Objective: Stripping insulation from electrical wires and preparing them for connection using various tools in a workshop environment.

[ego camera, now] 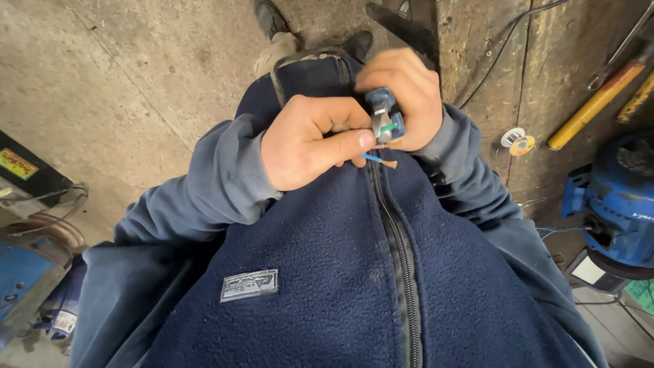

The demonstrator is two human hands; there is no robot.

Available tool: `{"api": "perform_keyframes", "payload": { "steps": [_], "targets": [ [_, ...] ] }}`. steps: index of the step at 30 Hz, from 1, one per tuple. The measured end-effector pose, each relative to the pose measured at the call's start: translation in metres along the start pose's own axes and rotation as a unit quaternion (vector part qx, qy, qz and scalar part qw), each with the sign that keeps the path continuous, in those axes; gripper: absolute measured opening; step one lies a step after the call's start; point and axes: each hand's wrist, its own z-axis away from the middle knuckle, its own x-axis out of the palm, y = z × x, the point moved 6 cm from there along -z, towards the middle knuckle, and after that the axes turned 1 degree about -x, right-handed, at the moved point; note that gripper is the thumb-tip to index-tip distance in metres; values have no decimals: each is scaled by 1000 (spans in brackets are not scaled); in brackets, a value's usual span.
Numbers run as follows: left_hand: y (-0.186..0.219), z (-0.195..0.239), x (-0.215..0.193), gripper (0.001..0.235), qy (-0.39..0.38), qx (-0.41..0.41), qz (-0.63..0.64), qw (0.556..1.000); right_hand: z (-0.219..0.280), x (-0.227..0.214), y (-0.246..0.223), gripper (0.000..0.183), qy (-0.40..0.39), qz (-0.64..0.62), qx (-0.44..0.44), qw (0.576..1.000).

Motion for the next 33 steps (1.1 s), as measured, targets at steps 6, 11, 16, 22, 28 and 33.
{"api": "perform_keyframes", "payload": {
  "steps": [6,11,16,22,28,33],
  "targets": [
    [5,0,4,28,-56,-37,23,997,-14,-9,-7,50,35,26,-85,995],
    [4,0,5,31,-94,-38,70,992,-20,-11,-13,52,28,41,-118,992],
    [-3,2,3,31,-101,-37,113,988,-22,-9,-14,48,20,40,-114,992],
    [-7,0,2,31,-103,-33,129,986,-24,-11,-17,51,23,55,-119,991],
    [-6,-3,4,30,-110,-48,169,978,-23,-9,-11,35,28,48,-99,993],
    [-3,-5,4,30,-121,-53,170,977,-21,-9,-7,27,20,62,-81,995]
  ]
}}
